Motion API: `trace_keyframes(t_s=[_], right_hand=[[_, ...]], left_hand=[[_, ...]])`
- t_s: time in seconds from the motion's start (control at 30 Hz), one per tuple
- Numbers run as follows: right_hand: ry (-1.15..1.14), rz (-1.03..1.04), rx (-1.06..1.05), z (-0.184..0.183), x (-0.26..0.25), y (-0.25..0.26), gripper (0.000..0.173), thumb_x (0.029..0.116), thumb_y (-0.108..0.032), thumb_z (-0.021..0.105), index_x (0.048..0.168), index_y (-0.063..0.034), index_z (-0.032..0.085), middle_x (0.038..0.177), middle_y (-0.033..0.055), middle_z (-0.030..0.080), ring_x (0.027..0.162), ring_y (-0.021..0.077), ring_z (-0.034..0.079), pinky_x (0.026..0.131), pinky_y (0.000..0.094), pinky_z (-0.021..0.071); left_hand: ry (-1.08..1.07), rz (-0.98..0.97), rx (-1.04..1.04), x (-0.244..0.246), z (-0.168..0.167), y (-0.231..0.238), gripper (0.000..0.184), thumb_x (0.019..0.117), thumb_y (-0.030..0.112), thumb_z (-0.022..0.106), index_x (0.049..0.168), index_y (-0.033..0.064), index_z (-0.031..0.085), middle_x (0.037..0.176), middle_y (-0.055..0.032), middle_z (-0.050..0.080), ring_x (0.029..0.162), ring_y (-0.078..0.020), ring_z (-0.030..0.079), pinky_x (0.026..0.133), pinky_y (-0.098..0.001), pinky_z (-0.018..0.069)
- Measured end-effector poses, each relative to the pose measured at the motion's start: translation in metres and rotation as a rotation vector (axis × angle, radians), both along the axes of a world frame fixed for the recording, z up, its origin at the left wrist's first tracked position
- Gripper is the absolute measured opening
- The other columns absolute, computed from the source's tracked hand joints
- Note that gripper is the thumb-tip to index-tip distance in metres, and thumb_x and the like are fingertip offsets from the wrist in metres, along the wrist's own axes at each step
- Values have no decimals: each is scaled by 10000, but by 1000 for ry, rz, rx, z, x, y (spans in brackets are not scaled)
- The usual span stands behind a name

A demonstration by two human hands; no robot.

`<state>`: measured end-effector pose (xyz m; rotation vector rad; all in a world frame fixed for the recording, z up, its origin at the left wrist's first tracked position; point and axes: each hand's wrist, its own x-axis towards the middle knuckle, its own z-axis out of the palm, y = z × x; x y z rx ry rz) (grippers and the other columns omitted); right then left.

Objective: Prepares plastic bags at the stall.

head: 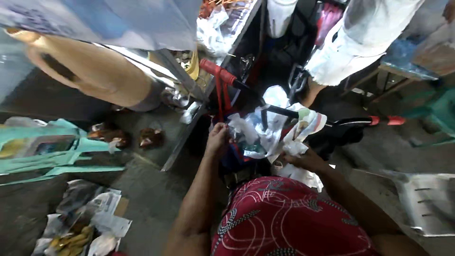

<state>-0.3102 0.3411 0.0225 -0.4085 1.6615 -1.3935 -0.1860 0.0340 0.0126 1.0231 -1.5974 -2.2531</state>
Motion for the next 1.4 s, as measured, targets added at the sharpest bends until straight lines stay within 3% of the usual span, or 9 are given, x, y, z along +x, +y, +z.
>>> trace_keyframes(t_s=[0.2,0.43,0.53,0.67,0.8,0.97,1.13,1.27,1.4], right_hand=[[-85,-54,55,12,3,-33,381,881,-93,766,1224,-3,626,902,19,703,683,66,642,634,238,572],[-473,149,35,16,23,-62,139,963,-35,558,874,-82,654,663,-74,654,587,19,607,618,205,543],[-509,177,-47,27,32,-66,116,984,-22,583,931,-78,670,725,-64,689,634,12,635,647,190,556],[-431,-11,-110,22,22,-47,105,896,-79,600,919,-100,700,766,-60,712,671,22,651,642,218,563],[-285,-228,155,39,-9,-21,162,1048,-63,490,1055,7,637,757,-19,636,661,69,623,680,260,575],[-376,-139,179,28,-19,-20,196,1042,-117,516,909,-55,646,621,-34,599,540,65,580,574,240,545],[-351,-84,165,35,-20,-20,165,1048,-146,539,1019,-31,653,683,-26,620,573,70,591,584,245,544],[-174,-377,164,47,-22,-13,163,1037,-161,601,1088,-8,622,722,0,651,595,84,618,595,258,561],[46,-297,145,41,-11,-8,305,891,-102,761,1141,14,632,851,10,716,673,73,661,626,246,581]], left_hand=[[199,37,331,18,16,3,272,1105,202,334,992,199,581,540,110,423,427,-7,416,466,-177,450],[686,-192,737,20,35,39,159,1033,296,569,991,215,700,580,100,558,509,-19,555,552,-183,504],[641,-181,758,15,36,58,153,1018,284,585,947,217,702,569,102,538,517,-24,551,588,-207,522],[450,-126,428,30,35,43,200,1046,245,507,942,230,676,612,96,548,547,-33,555,606,-235,540],[-89,-47,-346,53,29,4,58,1028,70,533,998,38,571,774,-9,628,652,-100,639,655,-299,592],[-172,-396,-1090,38,30,46,513,805,255,849,1227,15,681,1412,-295,528,1355,-510,442,1102,-658,381],[95,-833,-1030,-4,32,102,274,961,209,683,1164,25,688,1170,-184,699,1133,-370,655,969,-540,525],[-83,-448,-862,-44,20,118,197,981,113,607,1036,-74,638,863,-192,682,797,-312,692,772,-481,570],[-202,-271,-738,-96,-1,129,288,972,98,607,1186,-86,549,929,-241,665,842,-365,687,780,-539,572]])
